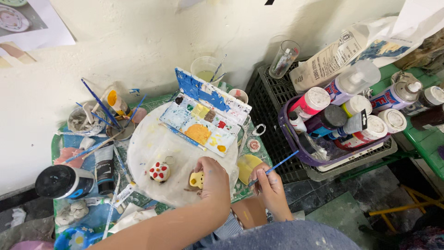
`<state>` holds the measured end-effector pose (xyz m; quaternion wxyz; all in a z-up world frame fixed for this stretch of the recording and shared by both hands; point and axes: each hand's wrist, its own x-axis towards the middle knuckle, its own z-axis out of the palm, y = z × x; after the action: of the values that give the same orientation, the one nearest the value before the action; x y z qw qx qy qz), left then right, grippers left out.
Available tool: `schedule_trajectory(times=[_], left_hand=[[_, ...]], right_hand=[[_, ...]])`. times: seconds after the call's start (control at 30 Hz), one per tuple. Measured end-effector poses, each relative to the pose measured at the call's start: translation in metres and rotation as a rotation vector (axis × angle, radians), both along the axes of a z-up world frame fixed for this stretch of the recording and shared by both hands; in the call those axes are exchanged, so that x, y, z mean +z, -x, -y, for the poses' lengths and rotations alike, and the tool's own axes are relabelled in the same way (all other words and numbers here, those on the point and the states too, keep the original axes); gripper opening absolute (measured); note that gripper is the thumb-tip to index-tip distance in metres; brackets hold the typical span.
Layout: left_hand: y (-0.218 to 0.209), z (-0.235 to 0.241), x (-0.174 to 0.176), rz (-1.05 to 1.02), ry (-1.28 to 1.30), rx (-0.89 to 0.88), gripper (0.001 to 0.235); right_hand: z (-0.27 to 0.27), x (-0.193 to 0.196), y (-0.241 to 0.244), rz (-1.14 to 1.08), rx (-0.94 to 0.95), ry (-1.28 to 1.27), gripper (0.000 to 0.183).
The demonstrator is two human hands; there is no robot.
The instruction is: The person paints small clay figures, including a mushroom and a slice of bread, using a thin paintbrush and colors from an artist palette. They apply paint to the figures by hand while they sit on a white work surface.
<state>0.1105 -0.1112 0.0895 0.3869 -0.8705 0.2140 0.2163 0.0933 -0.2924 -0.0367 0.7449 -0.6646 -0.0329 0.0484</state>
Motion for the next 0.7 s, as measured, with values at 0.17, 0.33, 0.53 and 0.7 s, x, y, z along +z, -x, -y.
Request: schedule_trajectory(times=[0.17, 0.33, 0.53, 0.7], left_hand=[[0.0, 0.023, -0.035, 0.054, -0.268, 0.027, 0.048], [0.02, 0.035, -0.051, 0.279, -0.583, 0.007, 0.066], [0.042, 0.033, -0.057, 0.344, -0.638, -0.103, 0.1], [0.069, 0.028, -0.071, 0.44, -0.658, -0.178, 0.101]], right_hand=[[0.013, -0.01, 0.003, -0.009, 0.018, 0.012, 0.029], [0.019, -0.015, 0.005, -0.026, 0.028, -0.018, 0.028], [0.021, -0.023, 0.006, -0.052, 0.022, -0.037, 0.028], [0.022, -0.027, 0.01, -0.084, 0.014, -0.038, 0.029]])
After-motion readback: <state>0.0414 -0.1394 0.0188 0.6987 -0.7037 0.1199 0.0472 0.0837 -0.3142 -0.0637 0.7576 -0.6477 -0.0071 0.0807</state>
